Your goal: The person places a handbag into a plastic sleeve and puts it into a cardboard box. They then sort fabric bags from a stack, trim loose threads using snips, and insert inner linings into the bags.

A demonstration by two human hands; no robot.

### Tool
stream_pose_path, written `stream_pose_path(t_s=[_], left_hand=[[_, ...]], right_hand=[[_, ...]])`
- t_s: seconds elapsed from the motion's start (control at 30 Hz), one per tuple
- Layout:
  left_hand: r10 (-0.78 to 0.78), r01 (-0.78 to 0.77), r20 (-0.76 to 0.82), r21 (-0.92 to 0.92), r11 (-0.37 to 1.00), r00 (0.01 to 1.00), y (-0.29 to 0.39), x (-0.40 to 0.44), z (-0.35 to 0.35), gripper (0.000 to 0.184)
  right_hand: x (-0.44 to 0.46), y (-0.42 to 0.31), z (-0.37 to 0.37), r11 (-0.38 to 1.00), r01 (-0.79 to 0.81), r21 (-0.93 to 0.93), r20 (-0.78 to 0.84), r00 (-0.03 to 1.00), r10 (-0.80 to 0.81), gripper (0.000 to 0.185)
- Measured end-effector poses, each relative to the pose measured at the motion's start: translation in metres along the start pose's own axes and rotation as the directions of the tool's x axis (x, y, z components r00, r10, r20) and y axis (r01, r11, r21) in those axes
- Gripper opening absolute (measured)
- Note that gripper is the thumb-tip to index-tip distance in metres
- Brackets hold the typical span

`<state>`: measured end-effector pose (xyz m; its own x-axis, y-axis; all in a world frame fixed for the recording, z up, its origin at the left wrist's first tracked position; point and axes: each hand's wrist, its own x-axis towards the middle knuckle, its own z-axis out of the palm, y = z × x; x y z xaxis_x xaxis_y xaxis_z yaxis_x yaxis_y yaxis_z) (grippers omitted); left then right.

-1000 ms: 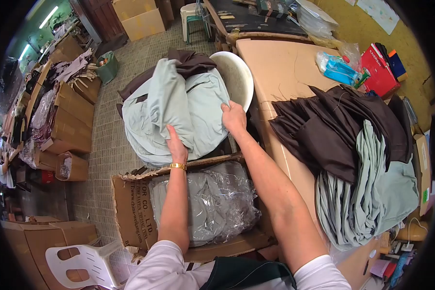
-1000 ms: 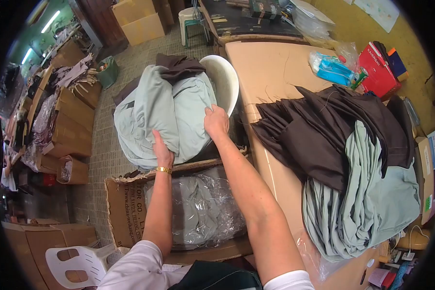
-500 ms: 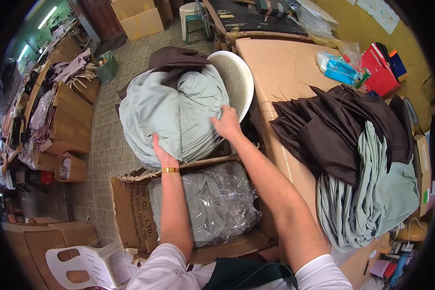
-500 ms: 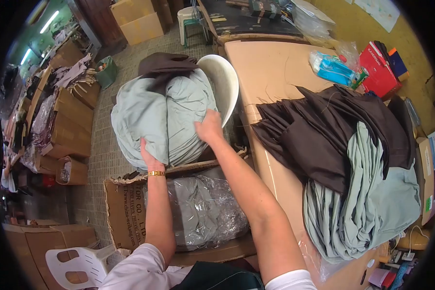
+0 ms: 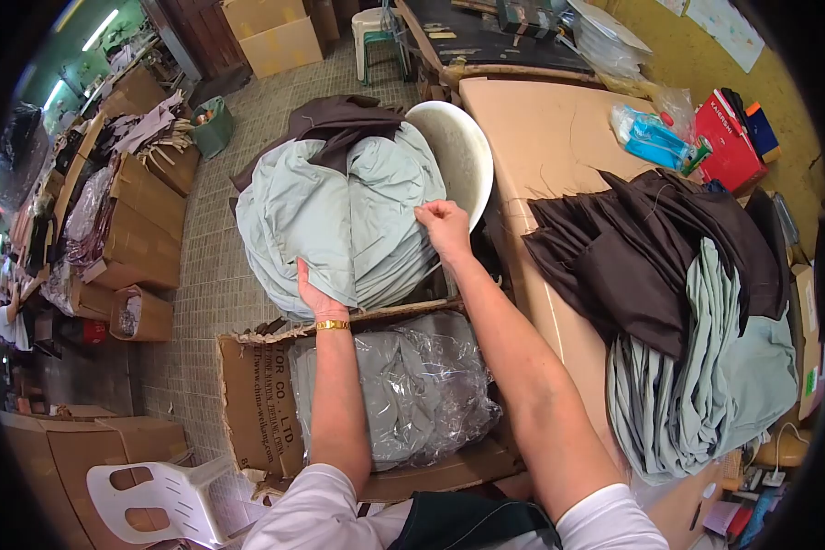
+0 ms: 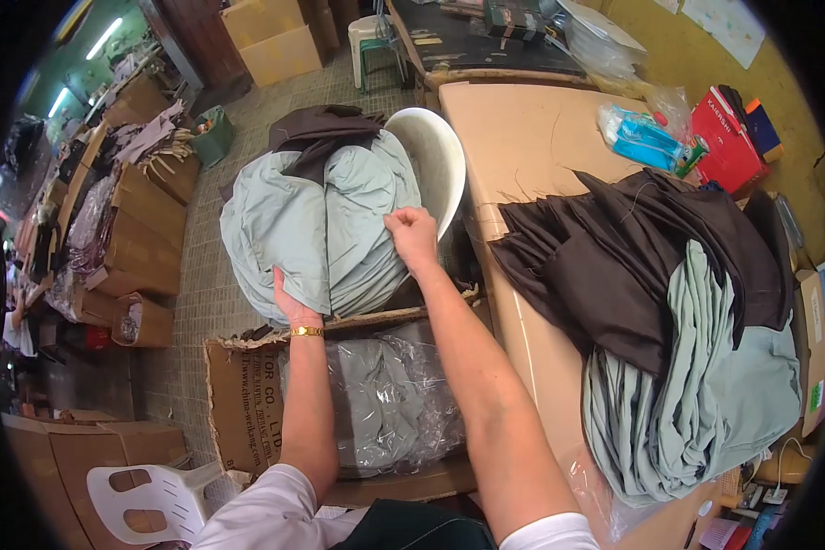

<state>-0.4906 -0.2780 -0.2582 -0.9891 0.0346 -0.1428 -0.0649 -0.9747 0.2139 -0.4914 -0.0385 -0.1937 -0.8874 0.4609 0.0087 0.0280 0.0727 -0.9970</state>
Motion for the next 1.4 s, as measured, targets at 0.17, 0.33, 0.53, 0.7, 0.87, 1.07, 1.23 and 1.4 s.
stream_pose_path(t_s=[0.17,0.33,0.53,0.7,0.87,1.07,1.23,1.4], left_hand=[[-0.03,0.032,0.027,-0.059,0.998,0.999,0.004,-0.005,0.003,0.049],[-0.009,0.009,-0.015,-0.016,1.0,1.0,-0.006,-0.015,0.019,0.05],[0.153,-0.389,0.4,0.916,-0.098,0.904,-0.042,-0.051,0.042,0.044],[0.301,-0.079,-0.276,0.603,0.794,0.913,-0.022,-0.009,0.019,0.053],[0.058,0.037,-0.209,0.423,0.906,0.976,-0.012,-0.007,0.013,0.058],[0.041,0.063,-0.211,0.466,0.882,0.977,-0.015,-0.007,0.008,0.06],[0.032,0.103,-0.252,0.504,0.857,0.967,-0.016,-0.007,0.017,0.063],[0.109,-0.523,0.55,0.827,-0.205,0.828,-0.029,-0.049,0.081,0.055]], right_hand=[[-0.001,0.001,-0.015,0.899,-0.06,0.434,0.214,0.976,-0.038,0.005],[-0.021,-0.032,-0.001,0.823,-0.285,0.491,0.275,0.947,0.164,0.039],[-0.052,-0.068,0.037,0.895,0.443,0.052,0.546,0.738,-0.397,0.024],[-0.022,-0.037,0.03,0.9,0.35,-0.259,0.261,0.923,-0.284,0.041],[0.01,-0.022,-0.005,0.864,0.019,-0.502,-0.07,0.996,-0.062,0.045],[0.006,-0.011,-0.003,0.893,0.095,-0.441,-0.016,0.993,-0.113,0.026],[-0.004,-0.023,0.004,0.997,-0.074,-0.031,-0.053,0.996,0.072,0.02],[-0.05,-0.082,0.02,0.965,0.242,-0.103,-0.036,0.968,-0.247,0.018]])
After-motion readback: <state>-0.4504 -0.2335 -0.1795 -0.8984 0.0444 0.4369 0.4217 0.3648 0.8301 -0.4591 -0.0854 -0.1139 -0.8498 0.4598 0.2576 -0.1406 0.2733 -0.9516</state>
